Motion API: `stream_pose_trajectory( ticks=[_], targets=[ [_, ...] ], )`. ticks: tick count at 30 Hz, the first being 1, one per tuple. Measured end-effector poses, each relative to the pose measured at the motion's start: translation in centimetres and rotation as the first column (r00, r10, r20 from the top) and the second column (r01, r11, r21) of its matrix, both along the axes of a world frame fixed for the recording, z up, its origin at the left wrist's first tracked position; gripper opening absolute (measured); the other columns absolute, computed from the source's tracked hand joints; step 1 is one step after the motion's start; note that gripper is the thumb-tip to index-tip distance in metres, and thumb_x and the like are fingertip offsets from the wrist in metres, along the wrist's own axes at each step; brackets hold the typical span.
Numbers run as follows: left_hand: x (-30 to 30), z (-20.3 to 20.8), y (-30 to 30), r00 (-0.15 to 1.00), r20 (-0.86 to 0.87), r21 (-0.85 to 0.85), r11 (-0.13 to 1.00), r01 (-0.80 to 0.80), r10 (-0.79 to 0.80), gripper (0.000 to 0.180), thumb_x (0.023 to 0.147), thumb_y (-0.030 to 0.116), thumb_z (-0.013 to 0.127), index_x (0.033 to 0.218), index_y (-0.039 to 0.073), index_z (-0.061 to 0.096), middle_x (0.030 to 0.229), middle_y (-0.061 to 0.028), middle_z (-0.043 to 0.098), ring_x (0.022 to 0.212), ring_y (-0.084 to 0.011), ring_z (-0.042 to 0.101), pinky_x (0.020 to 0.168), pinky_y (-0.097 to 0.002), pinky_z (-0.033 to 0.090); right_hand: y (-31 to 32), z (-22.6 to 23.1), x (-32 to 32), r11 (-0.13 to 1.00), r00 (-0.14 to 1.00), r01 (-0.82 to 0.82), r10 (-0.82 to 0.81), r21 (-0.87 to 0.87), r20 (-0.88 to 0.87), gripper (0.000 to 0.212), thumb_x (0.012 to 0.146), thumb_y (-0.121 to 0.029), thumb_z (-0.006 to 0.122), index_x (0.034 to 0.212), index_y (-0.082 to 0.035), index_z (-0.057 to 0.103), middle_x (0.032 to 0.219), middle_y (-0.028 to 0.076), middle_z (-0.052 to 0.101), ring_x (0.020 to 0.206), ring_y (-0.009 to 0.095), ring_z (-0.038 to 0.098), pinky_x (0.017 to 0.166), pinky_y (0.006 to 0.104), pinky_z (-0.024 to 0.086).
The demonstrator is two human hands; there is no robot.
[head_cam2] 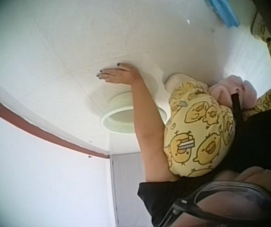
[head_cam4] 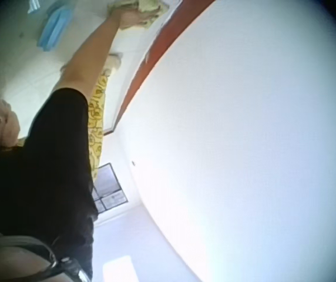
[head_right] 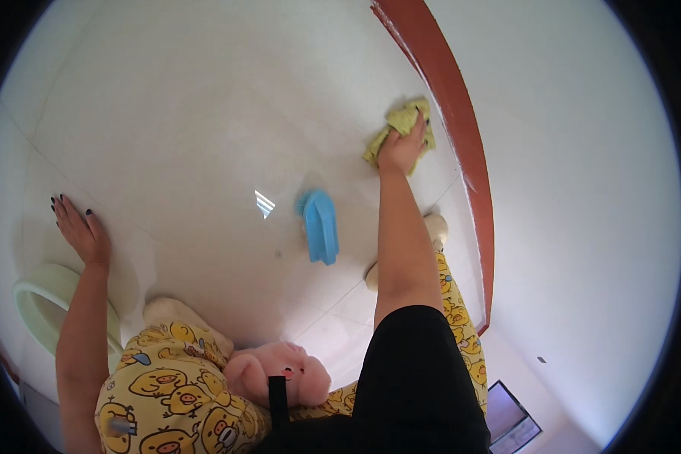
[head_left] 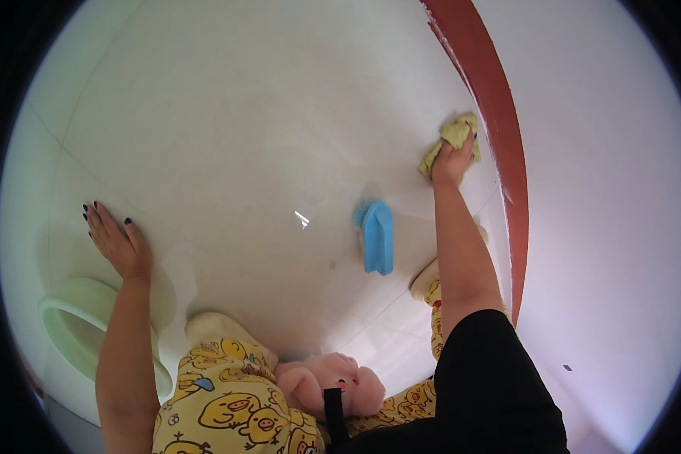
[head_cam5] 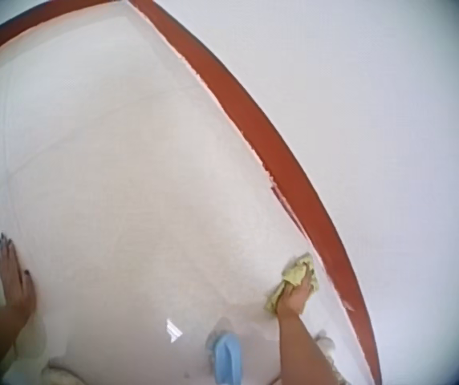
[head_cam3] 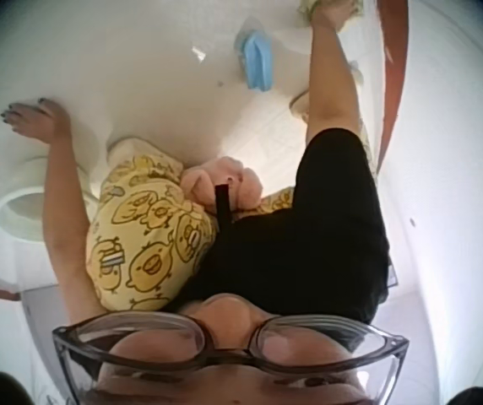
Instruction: The person scrubs the floor using a brush and wipes it with a cloth, periodically rinsing the cloth in a basin of water.
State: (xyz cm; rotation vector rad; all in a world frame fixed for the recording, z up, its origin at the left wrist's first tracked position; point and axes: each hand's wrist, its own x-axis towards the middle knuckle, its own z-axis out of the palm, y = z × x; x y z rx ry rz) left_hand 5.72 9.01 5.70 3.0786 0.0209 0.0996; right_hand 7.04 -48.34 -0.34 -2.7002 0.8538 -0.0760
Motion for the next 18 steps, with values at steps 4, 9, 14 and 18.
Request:
stream_pose_trajectory(
  ticks=[4, 9, 14, 18],
  targets=[
    [0.3, -0.2, -0.2, 1.0, 0.015, -0.044, 0.999, -0.005, 0.006, 0.06, 0.084, 0.024, 0.042, 0.138, 0.002, 0.024, 0.143, -0.02, 0.022, 0.132, -0.036, 0.02, 0.106, -0.0469, 0.015, -5.6, -1.0, -2.6, 0.864, 0.861, 0.503, -0.502, -0.009, -0.076, 0.058, 0.08, -0.018, 0.054, 0.133, -0.007, 0.031, 0.131, 0.017, 0.041, 0.115, 0.035, 0.045, 0.096, 0.0407, 0.037],
    [0.6, 0.3, -0.8, 0.998, -0.023, -0.068, 0.996, -0.064, 0.062, 0.062, 0.083, 0.025, 0.042, 0.138, 0.002, 0.023, 0.144, -0.0186, 0.02, 0.133, -0.0351, 0.019, 0.106, -0.0474, 0.013, -6.0, 1.0, -1.4, 0.683, 0.676, 0.728, -0.728, -0.052, -0.112, 0.045, 0.085, -0.012, 0.047, 0.128, -0.01, 0.038, 0.121, 0.016, 0.051, 0.103, 0.034, 0.055, 0.087, 0.0412, 0.044],
    [0.2, 0.4, -0.6, 0.993, -0.065, -0.056, 0.993, -0.106, 0.103, 0.064, 0.082, 0.024, 0.043, 0.138, 0.003, 0.023, 0.145, -0.0168, 0.02, 0.134, -0.0327, 0.018, 0.107, -0.047, 0.013, 0.0, 3.6, 3.4, 0.83, 0.788, 0.543, -0.556, 0.128, 0.265, 0.043, 0.085, -0.003, 0.041, 0.128, -0.008, 0.04, 0.119, 0.014, 0.052, 0.104, 0.029, 0.054, 0.089, 0.0362, 0.044],
    [-0.7, 0.2, -0.1, 0.99, -0.066, -0.056, 0.99, -0.128, 0.124, 0.064, 0.081, 0.024, 0.043, 0.138, 0.003, 0.024, 0.145, -0.0169, 0.021, 0.133, -0.0325, 0.019, 0.107, -0.0468, 0.013, 9.4, 4.8, 7.6, 0.932, 0.942, 0.016, -0.136, 0.361, 0.308, 0.037, 0.083, -0.005, 0.045, 0.12, 0.0, 0.045, 0.115, 0.016, 0.053, 0.106, 0.032, 0.051, 0.094, 0.0392, 0.036]
  ],
)
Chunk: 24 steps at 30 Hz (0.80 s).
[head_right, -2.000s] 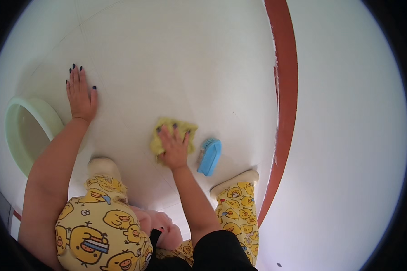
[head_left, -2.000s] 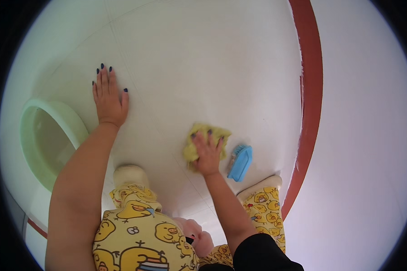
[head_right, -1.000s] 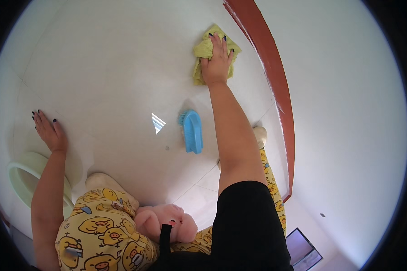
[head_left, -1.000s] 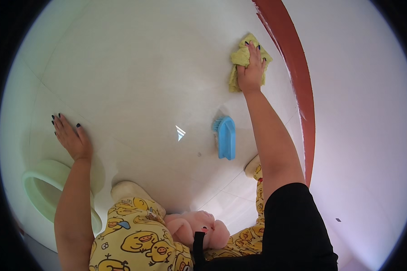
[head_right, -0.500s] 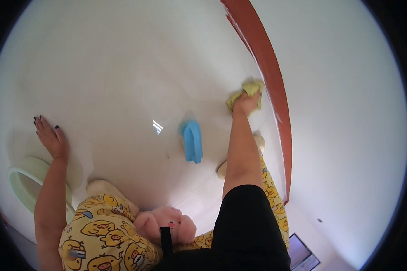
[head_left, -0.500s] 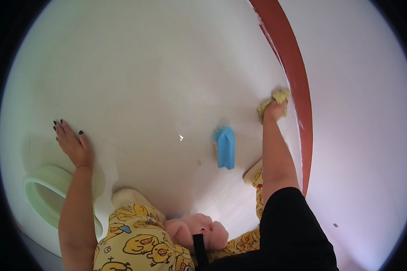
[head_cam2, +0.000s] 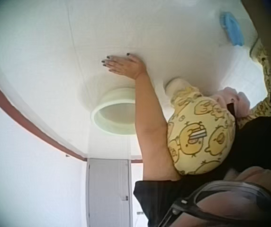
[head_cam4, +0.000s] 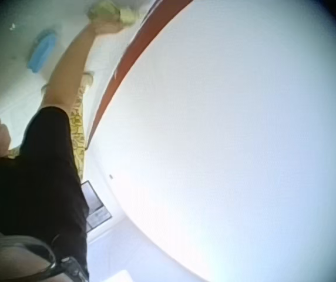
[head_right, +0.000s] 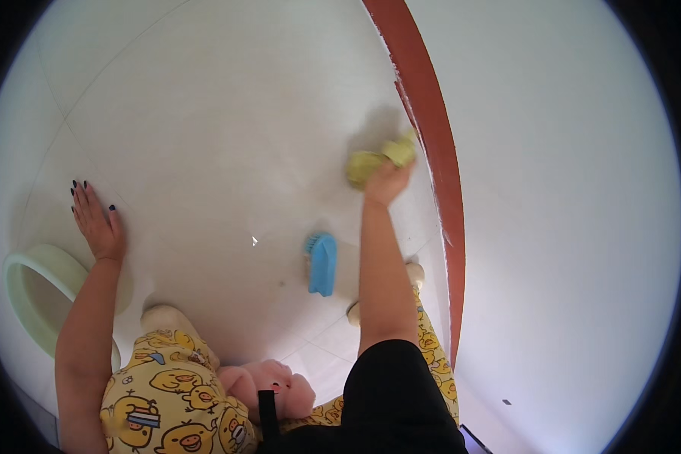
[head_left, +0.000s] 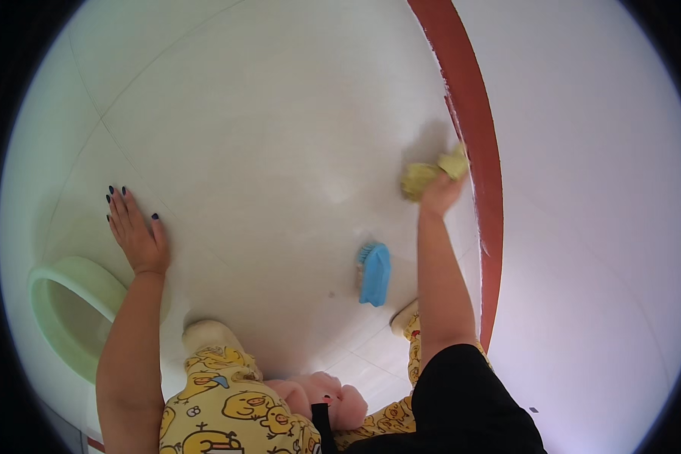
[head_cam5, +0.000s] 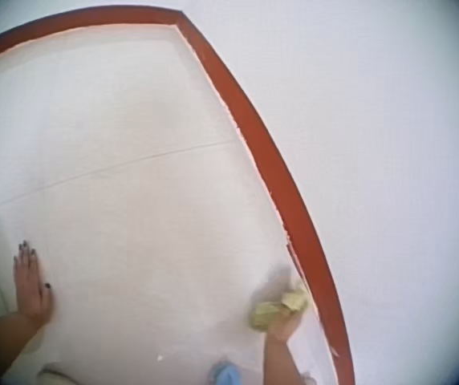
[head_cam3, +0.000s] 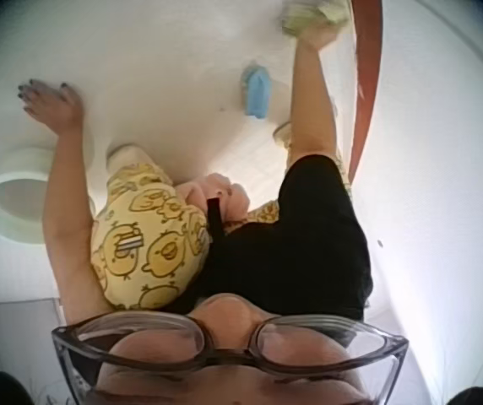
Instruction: The person scrubs the floor using a brush and wipes it with a cloth, periodically rinsing the cloth in a basin of water.
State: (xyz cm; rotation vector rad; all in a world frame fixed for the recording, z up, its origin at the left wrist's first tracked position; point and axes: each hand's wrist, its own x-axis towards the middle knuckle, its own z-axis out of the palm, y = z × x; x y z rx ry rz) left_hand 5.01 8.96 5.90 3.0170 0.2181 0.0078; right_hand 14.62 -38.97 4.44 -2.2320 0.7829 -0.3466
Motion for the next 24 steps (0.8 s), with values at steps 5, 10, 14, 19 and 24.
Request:
stream_pose_trajectory(
  ticks=[5, 10, 14, 19, 24],
  targets=[
    [0.8, -0.1, -0.5, 0.998, 0.048, -0.006, 0.999, 0.037, -0.036, 0.062, 0.081, 0.022, 0.043, 0.138, 0.003, 0.025, 0.144, -0.0168, 0.021, 0.133, -0.0327, 0.02, 0.106, -0.0465, 0.014, 9.2, -1.2, 2.3, 0.749, 0.821, -0.571, 0.513, -0.336, -0.252, 0.063, 0.069, -0.014, 0.056, 0.129, -0.01, 0.039, 0.136, 0.008, 0.038, 0.132, 0.03, 0.026, 0.103, 0.0626, 0.004],
    [0.9, -0.2, -0.4, 0.997, 0.057, 0.009, 0.998, 0.059, -0.059, 0.062, 0.082, 0.021, 0.043, 0.138, 0.003, 0.025, 0.144, -0.0169, 0.021, 0.133, -0.0329, 0.02, 0.106, -0.0466, 0.014, 11.1, -1.1, 2.8, 0.692, 0.747, -0.665, 0.61, -0.28, -0.265, 0.059, 0.068, -0.017, 0.058, 0.125, -0.014, 0.046, 0.141, 0.004, 0.032, 0.132, 0.035, 0.022, 0.1, 0.0664, 0.003],
    [0.7, -0.3, -0.3, 0.994, 0.068, 0.023, 0.996, 0.087, -0.088, 0.062, 0.082, 0.021, 0.043, 0.138, 0.003, 0.024, 0.144, -0.017, 0.021, 0.133, -0.0334, 0.02, 0.106, -0.0469, 0.014, 4.6, -2.9, 2.4, 0.682, 0.793, -0.609, 0.512, -0.405, -0.329, 0.059, 0.071, -0.018, 0.058, 0.128, -0.016, 0.044, 0.142, 0.003, 0.031, 0.132, 0.034, 0.023, 0.101, 0.0655, 0.007],
    [1.1, -0.5, -0.5, 0.994, 0.057, -0.004, 0.996, 0.089, -0.089, 0.062, 0.083, 0.022, 0.044, 0.138, 0.003, 0.024, 0.144, -0.0179, 0.021, 0.133, -0.0343, 0.019, 0.106, -0.0478, 0.014, -9.2, -5.2, -2.3, 0.886, 0.942, -0.243, 0.117, -0.396, -0.315, 0.062, 0.079, -0.014, 0.054, 0.137, -0.015, 0.031, 0.137, 0.011, 0.037, 0.127, 0.033, 0.033, 0.104, 0.0502, 0.021],
    [0.0, -0.3, 0.6, 1.0, 0.016, 0.036, 0.999, 0.017, -0.017, 0.064, 0.081, 0.022, 0.046, 0.138, 0.004, 0.024, 0.144, -0.0188, 0.021, 0.133, -0.0348, 0.018, 0.106, -0.0483, 0.014, -11.4, -2.8, -5.1, 0.966, 0.755, 0.051, -0.204, -0.255, -0.623, 0.062, 0.084, -0.015, 0.049, 0.139, -0.005, 0.02, 0.128, 0.02, 0.044, 0.108, 0.035, 0.051, 0.091, 0.0401, 0.042]
  ],
)
